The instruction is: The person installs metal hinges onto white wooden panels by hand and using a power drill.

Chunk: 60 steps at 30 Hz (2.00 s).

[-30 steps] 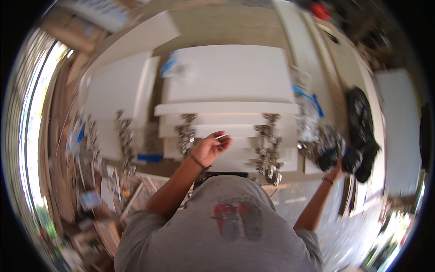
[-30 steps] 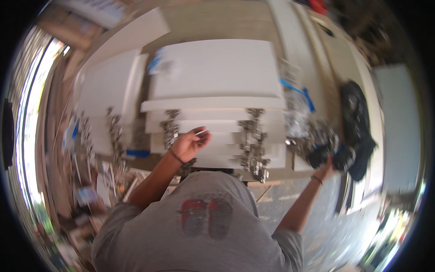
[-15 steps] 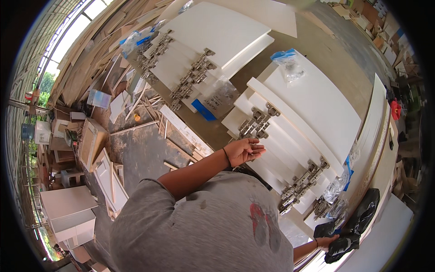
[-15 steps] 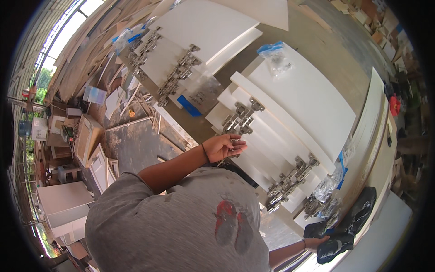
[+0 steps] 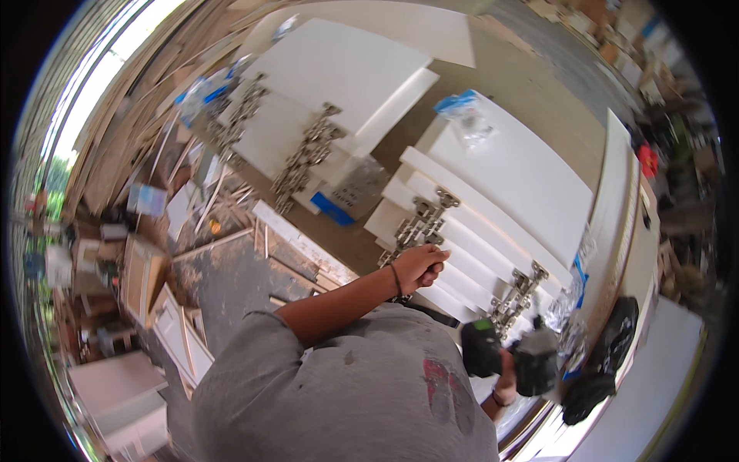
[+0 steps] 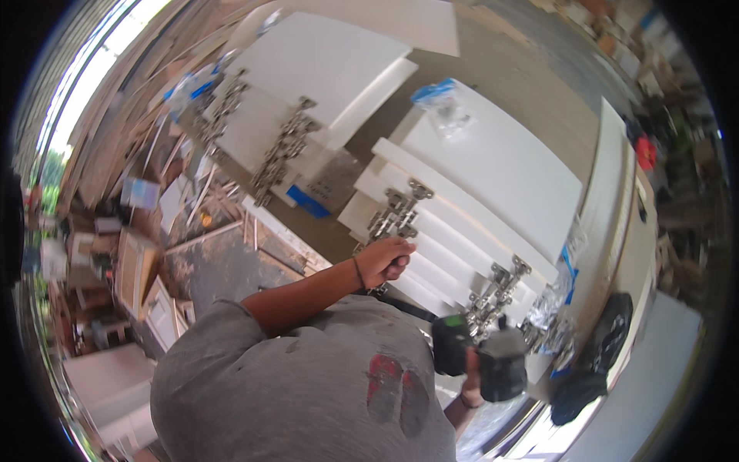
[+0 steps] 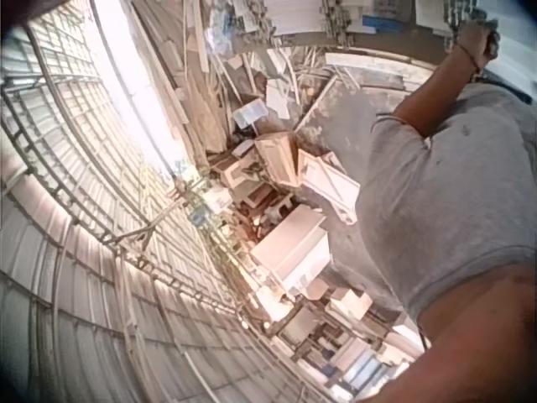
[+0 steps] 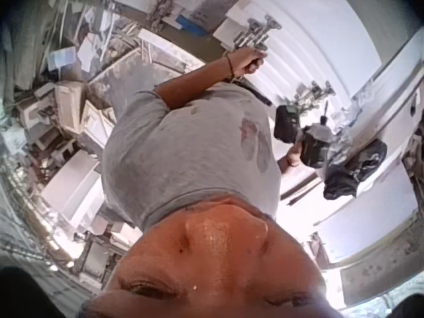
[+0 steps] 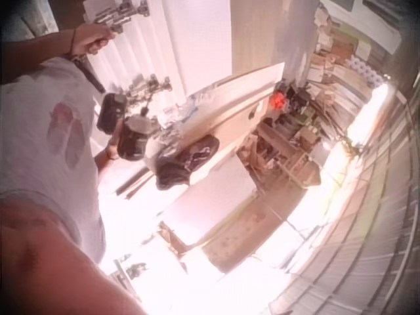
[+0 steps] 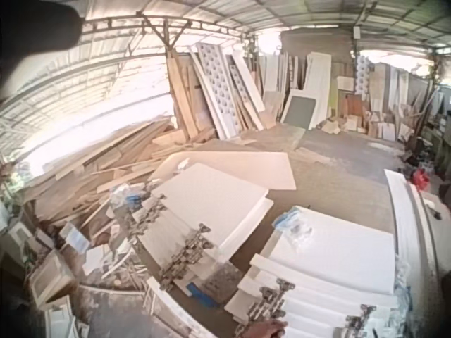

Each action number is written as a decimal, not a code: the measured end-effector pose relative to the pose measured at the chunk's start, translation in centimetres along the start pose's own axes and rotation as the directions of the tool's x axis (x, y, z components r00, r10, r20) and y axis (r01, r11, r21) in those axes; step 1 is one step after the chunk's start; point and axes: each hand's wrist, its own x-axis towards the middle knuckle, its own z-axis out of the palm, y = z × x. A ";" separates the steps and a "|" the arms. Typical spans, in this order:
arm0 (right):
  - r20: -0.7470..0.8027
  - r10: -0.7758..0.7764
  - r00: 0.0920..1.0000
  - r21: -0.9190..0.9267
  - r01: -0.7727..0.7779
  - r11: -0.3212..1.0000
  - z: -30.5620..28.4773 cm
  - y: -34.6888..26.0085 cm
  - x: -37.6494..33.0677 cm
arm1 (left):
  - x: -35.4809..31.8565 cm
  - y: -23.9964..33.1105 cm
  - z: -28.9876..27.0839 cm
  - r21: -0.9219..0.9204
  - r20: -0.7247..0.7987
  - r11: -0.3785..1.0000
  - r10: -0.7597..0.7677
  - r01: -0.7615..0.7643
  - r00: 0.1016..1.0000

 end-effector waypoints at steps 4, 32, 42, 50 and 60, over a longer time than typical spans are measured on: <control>0.321 -0.327 0.889 -0.249 0.413 0.876 2.7 -7.3 1.6 | -1.2 0.6 0.3 0.074 0.054 0.997 -0.011 0.007 0.998; 0.476 0.098 0.874 0.059 -0.142 0.988 5.2 -9.9 1.2 | -2.1 2.8 2.0 -0.019 0.446 0.999 -0.019 0.030 0.895; 0.431 0.115 0.895 0.043 -0.147 0.988 4.5 -8.9 0.7 | -1.5 1.3 4.0 0.258 0.344 0.963 -0.011 -0.083 0.939; 0.280 0.192 0.941 0.070 -0.220 0.973 4.1 -11.6 3.7 | 0.2 -1.0 7.5 -0.098 0.269 0.978 -0.155 0.187 0.951; -0.056 0.361 0.931 0.172 -0.347 0.922 0.4 -8.6 0.5 | 11.9 -1.2 12.0 0.843 0.507 -0.018 0.356 -0.537 0.784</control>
